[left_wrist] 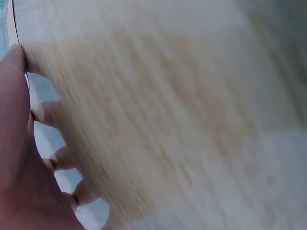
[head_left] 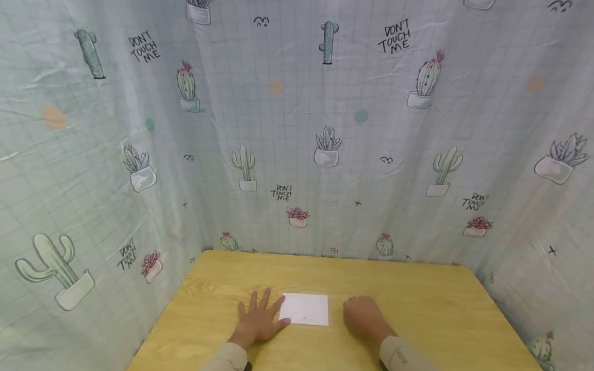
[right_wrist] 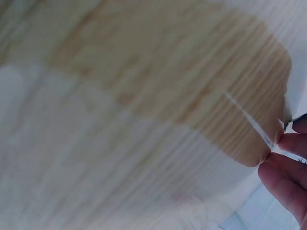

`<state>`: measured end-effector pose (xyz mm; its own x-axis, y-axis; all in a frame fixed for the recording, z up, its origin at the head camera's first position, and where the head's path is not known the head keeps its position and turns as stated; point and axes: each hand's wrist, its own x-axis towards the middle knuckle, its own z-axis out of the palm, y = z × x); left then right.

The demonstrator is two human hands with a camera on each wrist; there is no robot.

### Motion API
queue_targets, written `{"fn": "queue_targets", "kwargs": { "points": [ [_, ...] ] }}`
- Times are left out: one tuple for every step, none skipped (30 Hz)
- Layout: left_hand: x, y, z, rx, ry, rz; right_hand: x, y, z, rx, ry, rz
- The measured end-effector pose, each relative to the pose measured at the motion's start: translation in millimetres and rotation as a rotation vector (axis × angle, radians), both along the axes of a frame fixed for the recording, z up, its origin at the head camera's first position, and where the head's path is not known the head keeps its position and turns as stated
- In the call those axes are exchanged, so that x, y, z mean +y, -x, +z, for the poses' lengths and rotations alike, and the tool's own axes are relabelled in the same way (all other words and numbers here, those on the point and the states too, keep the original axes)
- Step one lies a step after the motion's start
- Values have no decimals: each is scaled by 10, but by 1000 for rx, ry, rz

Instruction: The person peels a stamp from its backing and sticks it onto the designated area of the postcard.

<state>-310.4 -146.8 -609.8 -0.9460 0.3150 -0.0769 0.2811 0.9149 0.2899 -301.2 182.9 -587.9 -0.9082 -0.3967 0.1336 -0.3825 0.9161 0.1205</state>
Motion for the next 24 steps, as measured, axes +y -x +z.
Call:
{"fn": "queue_targets", "kwargs": {
  "points": [
    [-2,7,-26,1,0,3,1,-1,-7,0,-2,-2],
    [-2,12,-44,1,5,6,1,-5,-12,3,-4,-4],
    [-3,22,-75,2,5,8,0,-9,-20,10,-4,-7],
    [0,16,-69,-2,3,12,-1,-8,-36,10,-8,-16],
    [-2,15,-76,2,7,8,-2,-12,-49,20,-9,-18],
    [-1,17,-96,-2,2,13,-7,-15,-57,22,-16,-22],
    [-2,13,-101,-4,1,14,-9,-24,-65,30,-18,-24],
    [-1,7,-100,-6,0,14,-12,-28,-72,39,-20,-23],
    [-1,2,-101,-2,-2,14,-15,-28,-80,43,-25,-24],
    [2,-4,-94,-3,-6,13,-18,-24,-86,42,-32,-30],
    [5,-9,-80,-2,-8,13,-19,-20,-89,46,-39,-32],
    [8,-12,-63,-3,-12,16,-22,-15,-88,48,-44,-37],
    [11,-17,-39,-2,-12,15,-22,-9,-88,52,-44,-39],
    [12,-17,-26,-4,-16,12,-24,0,-88,50,-43,-43],
    [14,-22,-4,-4,-15,10,-23,5,-87,46,-39,-45],
    [16,-26,18,-6,-12,7,-21,6,-84,50,-25,-41],
    [16,-28,21,-8,-11,7,-17,6,-83,53,-8,-36],
    [15,-30,23,-10,-8,6,-14,5,-79,56,20,-28],
    [16,-32,20,-20,-7,10,-8,2,-77,62,51,-20],
    [16,-30,11,-24,-7,12,0,1,-77,65,83,-17],
    [18,-32,19,-30,-4,15,10,-2,-74,73,117,-11],
    [18,-31,22,-27,0,14,20,-8,-65,78,158,-8],
    [19,-30,25,-30,-3,17,30,-11,-59,76,198,-8],
    [19,-32,49,-32,-9,15,42,-14,-53,77,242,-3]
  ]
}}
